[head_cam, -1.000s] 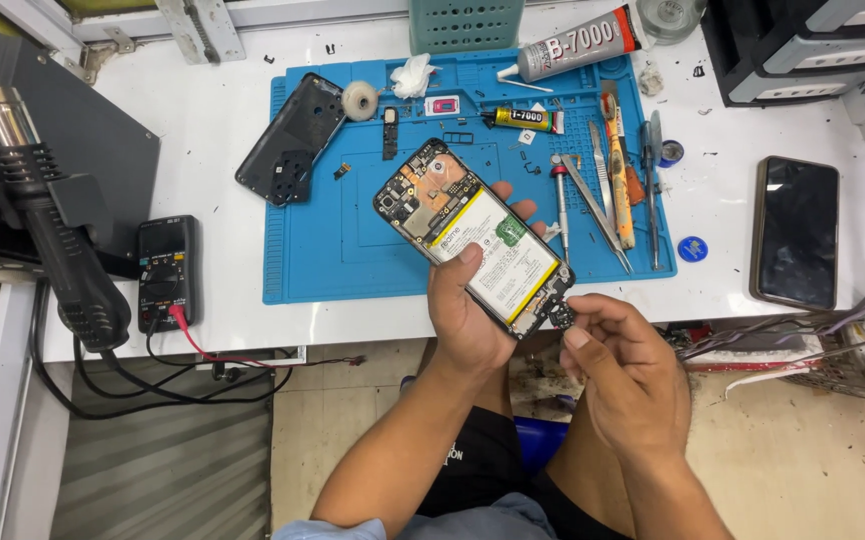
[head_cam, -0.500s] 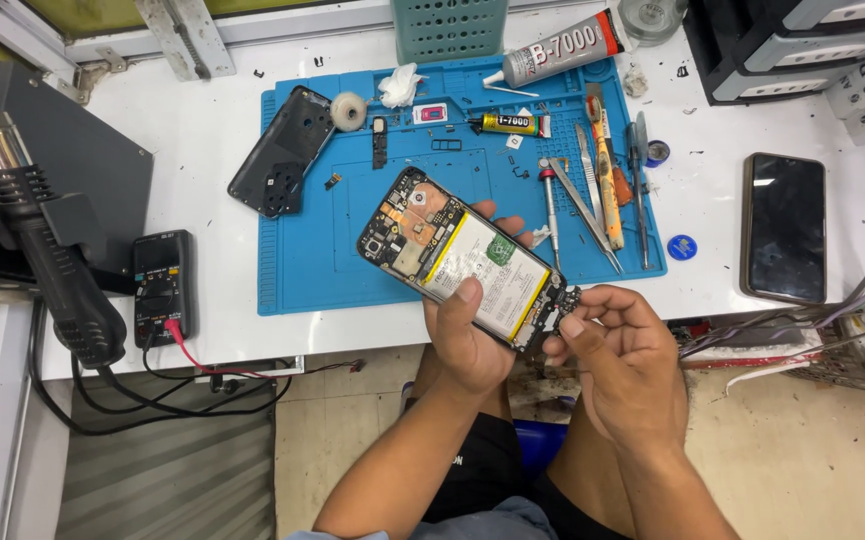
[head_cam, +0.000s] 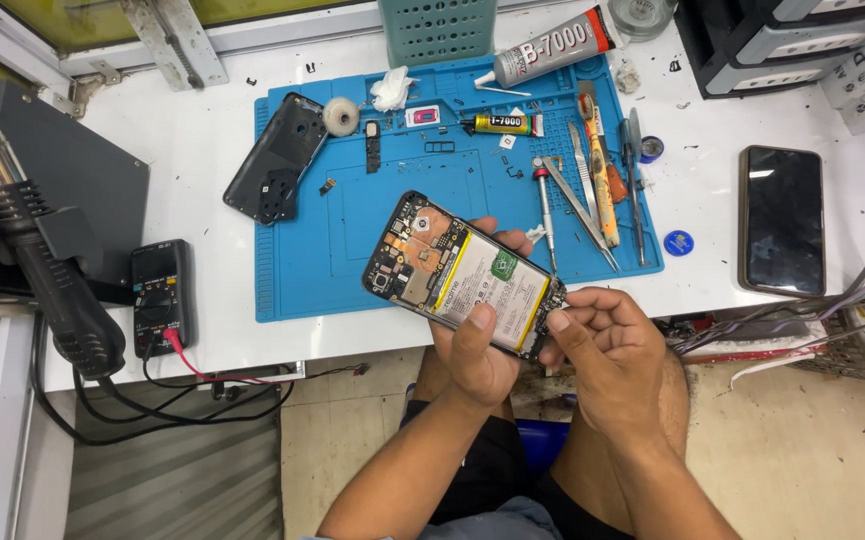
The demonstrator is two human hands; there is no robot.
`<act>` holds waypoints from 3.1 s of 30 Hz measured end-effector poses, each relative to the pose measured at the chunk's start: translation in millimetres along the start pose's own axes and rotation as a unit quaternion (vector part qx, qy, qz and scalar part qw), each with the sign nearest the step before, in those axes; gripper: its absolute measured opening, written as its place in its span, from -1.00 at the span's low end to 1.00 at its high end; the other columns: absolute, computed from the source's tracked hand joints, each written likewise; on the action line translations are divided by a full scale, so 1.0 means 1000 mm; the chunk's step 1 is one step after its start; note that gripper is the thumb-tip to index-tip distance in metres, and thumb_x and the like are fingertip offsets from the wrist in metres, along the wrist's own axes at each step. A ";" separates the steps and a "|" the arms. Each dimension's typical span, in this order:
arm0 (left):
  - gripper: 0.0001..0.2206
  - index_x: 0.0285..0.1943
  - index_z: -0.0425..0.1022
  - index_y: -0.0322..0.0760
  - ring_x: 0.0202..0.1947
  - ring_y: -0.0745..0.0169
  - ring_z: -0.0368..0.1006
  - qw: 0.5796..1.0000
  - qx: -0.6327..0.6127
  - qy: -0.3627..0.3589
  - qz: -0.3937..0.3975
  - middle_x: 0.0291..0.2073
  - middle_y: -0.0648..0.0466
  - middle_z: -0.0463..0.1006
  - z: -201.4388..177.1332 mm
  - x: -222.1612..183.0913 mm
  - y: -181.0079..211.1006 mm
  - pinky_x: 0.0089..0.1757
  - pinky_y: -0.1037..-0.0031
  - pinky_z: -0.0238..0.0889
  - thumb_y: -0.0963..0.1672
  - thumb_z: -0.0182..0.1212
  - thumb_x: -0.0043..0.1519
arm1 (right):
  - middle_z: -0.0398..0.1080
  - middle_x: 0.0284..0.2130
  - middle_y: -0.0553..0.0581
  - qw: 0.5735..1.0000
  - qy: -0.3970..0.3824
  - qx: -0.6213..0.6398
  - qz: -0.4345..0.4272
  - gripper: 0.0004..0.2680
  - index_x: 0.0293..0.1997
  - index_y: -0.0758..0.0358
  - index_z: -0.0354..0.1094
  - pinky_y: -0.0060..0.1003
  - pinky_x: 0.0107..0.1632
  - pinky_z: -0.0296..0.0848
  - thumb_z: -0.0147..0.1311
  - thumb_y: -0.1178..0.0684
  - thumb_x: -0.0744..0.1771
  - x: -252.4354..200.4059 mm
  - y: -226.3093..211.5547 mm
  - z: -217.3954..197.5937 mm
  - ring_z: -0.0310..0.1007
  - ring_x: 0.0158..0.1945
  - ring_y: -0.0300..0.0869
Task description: Cleaning internal components and assembling a smartphone by inserting parts and fastening screws on a repair bench.
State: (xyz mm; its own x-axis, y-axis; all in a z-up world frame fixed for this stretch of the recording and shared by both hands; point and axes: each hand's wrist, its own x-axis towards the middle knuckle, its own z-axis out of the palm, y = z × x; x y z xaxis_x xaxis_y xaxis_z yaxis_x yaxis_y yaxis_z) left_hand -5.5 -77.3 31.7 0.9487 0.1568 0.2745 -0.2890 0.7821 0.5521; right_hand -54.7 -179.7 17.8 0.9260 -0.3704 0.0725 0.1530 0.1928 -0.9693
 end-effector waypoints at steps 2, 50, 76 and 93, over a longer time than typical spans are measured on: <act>-0.32 0.41 0.16 -0.38 0.17 -0.04 0.39 1.000 0.002 -0.006 0.006 0.15 -0.25 0.44 -0.002 -0.001 -0.003 0.25 0.02 0.23 -0.01 0.26 0.13 | 0.44 -0.53 0.33 1.000 -0.003 -0.004 -0.010 -0.79 -0.02 0.55 0.29 -0.32 -0.62 0.50 0.18 0.30 0.30 0.000 0.000 -0.001 0.53 -0.63 -0.10; -0.33 0.32 0.24 -0.36 0.04 -0.02 0.54 0.958 -0.002 0.071 -0.279 0.26 -0.18 0.48 -0.024 -0.029 0.005 -0.49 0.60 0.29 -0.41 -0.07 -0.09 | 0.37 -0.64 0.27 0.988 0.020 0.074 0.134 -0.89 -0.25 0.61 0.37 -0.28 -0.61 0.53 0.12 0.26 0.32 -0.004 0.026 0.006 0.50 -0.65 -0.08; -0.32 0.35 0.22 -0.44 0.26 -0.33 0.36 0.965 -0.029 0.028 -0.260 0.30 -0.32 0.39 -0.034 -0.031 0.004 0.22 -0.07 0.32 -0.42 -0.09 -0.07 | 0.46 -0.65 0.35 0.979 -0.067 0.105 0.163 -0.85 -0.35 0.52 0.37 -0.24 -0.59 0.62 0.10 0.18 0.35 0.009 0.024 -0.002 0.58 -0.64 -0.05; -0.02 0.53 -0.03 -0.19 0.54 -0.39 -0.14 0.578 0.738 -0.337 0.090 0.51 -0.26 -0.08 -0.066 0.030 0.108 0.30 -0.24 -0.07 0.11 0.58 0.05 | 0.48 -0.61 0.22 0.953 -0.198 -0.050 0.222 -0.82 -0.22 0.40 0.46 -0.38 -0.53 0.42 0.02 0.07 0.40 0.051 0.015 -0.009 0.40 -0.63 -0.22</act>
State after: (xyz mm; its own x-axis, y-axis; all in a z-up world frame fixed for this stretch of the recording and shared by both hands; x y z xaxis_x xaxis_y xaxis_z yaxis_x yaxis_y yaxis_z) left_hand 0.2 51.8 47.7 0.7646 -0.5044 0.4011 -0.6416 -0.6543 0.4004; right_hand -8.1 -203.9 4.9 0.9524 0.1038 -0.2866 -0.3002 0.1565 -0.9409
